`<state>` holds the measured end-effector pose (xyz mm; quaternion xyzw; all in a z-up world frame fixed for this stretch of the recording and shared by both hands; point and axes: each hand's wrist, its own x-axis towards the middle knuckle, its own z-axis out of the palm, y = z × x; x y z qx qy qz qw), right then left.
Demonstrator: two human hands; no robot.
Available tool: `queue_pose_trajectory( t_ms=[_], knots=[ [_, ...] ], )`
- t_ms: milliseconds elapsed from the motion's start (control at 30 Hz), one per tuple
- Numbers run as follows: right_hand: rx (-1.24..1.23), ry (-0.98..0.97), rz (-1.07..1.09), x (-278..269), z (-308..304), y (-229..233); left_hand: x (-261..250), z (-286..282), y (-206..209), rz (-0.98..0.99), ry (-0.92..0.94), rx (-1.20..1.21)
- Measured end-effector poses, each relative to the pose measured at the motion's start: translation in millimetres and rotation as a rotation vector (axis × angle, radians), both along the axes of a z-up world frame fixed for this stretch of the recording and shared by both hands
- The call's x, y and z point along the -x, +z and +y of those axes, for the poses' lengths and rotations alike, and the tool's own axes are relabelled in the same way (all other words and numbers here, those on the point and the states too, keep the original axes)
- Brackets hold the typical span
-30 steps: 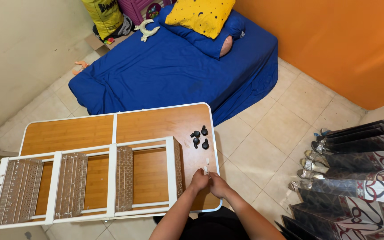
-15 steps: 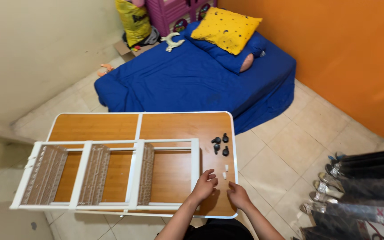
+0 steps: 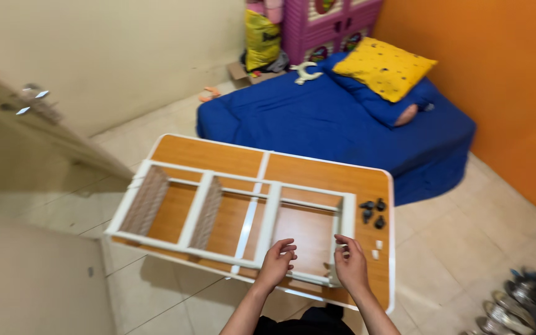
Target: The person assembles a white plastic storage shelf on a wooden table. They attach black caster wheels to the frame corners and insert white plastic fasteners into the side joints, securing the structure.
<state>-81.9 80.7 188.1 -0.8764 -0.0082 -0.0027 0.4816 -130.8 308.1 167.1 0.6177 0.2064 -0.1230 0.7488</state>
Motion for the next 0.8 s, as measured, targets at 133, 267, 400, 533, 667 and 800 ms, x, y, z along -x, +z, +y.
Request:
queue_pose_trajectory(
  t_ms=[133, 267, 400, 533, 667, 800],
  knots=[
    [-0.068, 0.199, 0.077, 26, 87, 9, 37, 68, 5, -0.019, 0.124, -0.030],
    [-0.062, 0.374, 0.161, 56, 167, 17, 75, 124, 6, -0.039, 0.249, -0.028],
    [-0.029, 0.500, 0.345, 75, 232, 30, 102, 172, 2, -0.039, 0.364, -0.004],
    [0.017, 0.654, 0.269, 77, 272, 40, 118, 209, -1, -0.072, 0.456, -0.030],
    [0.030, 0.704, 0.300, 64, 309, 34, 120, 243, -5, -0.067, 0.536, -0.007],
    [0.049, 0.763, 0.262, 42, 351, 11, 111, 284, -14, -0.127, 0.571, -0.018]
  ],
)
